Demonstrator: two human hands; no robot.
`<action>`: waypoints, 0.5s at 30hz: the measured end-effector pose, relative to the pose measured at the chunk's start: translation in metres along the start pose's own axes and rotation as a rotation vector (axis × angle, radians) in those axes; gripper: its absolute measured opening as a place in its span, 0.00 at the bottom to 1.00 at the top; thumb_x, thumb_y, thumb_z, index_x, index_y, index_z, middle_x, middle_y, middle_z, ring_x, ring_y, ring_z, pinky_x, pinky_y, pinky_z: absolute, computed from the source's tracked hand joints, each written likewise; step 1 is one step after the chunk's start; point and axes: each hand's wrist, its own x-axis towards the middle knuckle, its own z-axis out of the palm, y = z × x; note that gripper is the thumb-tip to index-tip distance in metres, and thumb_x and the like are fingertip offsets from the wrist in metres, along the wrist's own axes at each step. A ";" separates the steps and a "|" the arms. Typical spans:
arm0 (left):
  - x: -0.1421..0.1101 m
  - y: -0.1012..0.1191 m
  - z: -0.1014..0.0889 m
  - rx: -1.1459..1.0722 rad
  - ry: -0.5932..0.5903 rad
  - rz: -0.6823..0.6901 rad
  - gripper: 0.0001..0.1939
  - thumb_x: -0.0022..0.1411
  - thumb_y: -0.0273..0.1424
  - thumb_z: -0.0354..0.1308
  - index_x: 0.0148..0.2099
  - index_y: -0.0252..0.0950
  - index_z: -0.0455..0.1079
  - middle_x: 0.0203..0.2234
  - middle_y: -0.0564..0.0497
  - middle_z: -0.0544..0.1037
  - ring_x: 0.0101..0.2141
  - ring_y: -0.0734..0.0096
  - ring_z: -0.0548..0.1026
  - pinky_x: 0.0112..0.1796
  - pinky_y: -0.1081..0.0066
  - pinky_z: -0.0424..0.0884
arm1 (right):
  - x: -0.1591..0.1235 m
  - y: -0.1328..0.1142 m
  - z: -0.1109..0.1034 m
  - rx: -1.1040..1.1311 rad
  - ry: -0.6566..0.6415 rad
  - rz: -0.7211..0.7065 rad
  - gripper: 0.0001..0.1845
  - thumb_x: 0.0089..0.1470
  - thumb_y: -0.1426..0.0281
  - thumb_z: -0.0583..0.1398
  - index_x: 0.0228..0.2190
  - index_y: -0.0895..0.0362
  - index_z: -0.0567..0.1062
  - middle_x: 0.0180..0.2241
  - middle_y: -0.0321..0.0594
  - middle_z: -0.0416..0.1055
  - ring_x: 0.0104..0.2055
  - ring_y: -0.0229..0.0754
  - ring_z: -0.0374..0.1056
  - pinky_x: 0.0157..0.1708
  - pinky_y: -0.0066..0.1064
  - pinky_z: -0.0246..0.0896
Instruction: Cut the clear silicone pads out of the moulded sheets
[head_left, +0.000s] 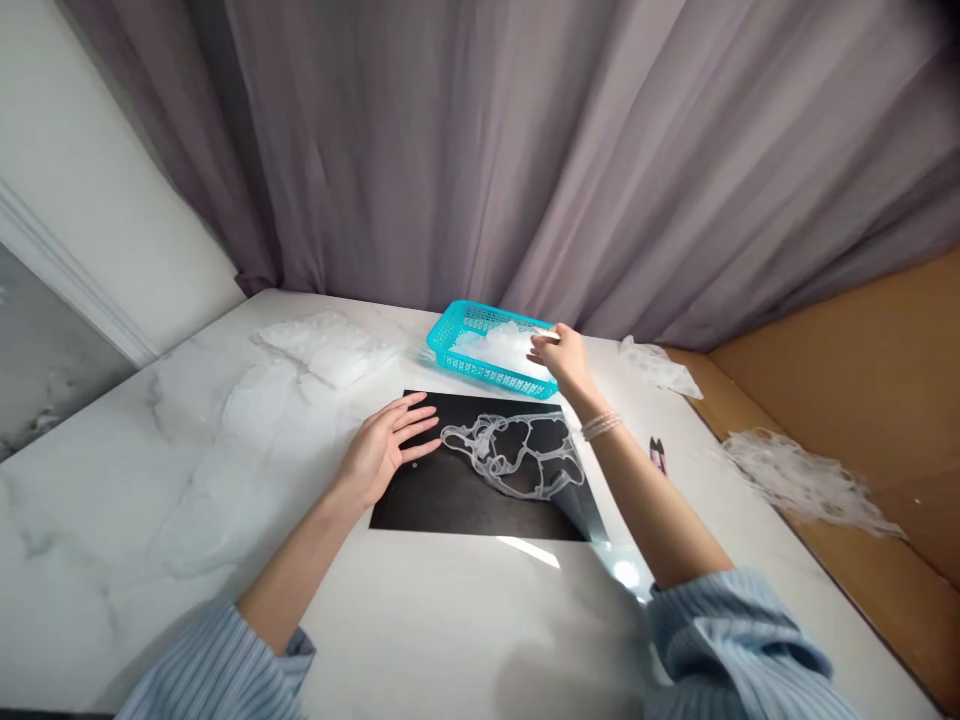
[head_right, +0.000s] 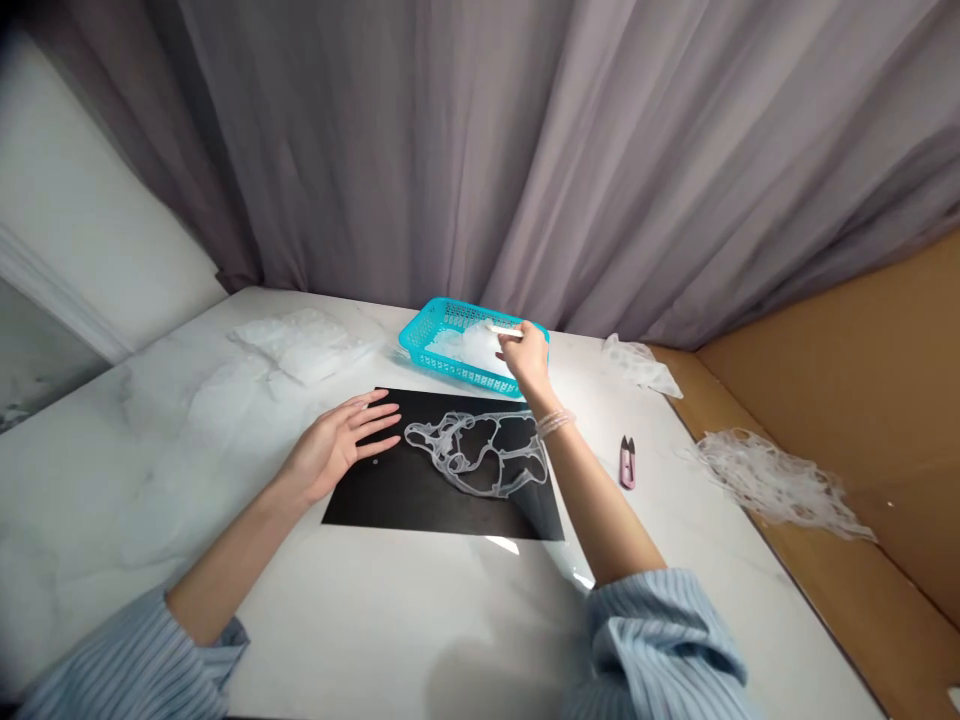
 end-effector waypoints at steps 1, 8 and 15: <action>0.001 -0.002 -0.001 0.014 0.009 0.007 0.18 0.64 0.32 0.55 0.54 0.32 0.70 0.53 0.33 0.74 0.55 0.47 0.72 0.49 0.50 0.75 | -0.005 0.005 -0.008 -0.044 -0.007 -0.004 0.14 0.49 0.66 0.61 0.24 0.53 0.59 0.25 0.37 0.66 0.31 0.42 0.69 0.32 0.37 0.68; 0.008 -0.026 0.007 0.172 -0.062 -0.078 0.18 0.62 0.31 0.59 0.54 0.37 0.72 0.55 0.39 0.73 0.60 0.55 0.66 0.57 0.58 0.66 | -0.095 0.042 -0.051 -0.438 -0.386 -0.169 0.23 0.41 0.60 0.69 0.35 0.56 0.66 0.34 0.45 0.72 0.35 0.49 0.69 0.37 0.39 0.63; -0.018 -0.035 0.046 0.236 -0.412 -0.196 0.32 0.63 0.40 0.59 0.67 0.43 0.57 0.55 0.43 0.74 0.59 0.55 0.68 0.59 0.56 0.64 | -0.121 0.021 -0.018 -0.523 -0.664 -0.313 0.15 0.45 0.68 0.68 0.33 0.56 0.68 0.32 0.38 0.73 0.34 0.41 0.70 0.33 0.28 0.61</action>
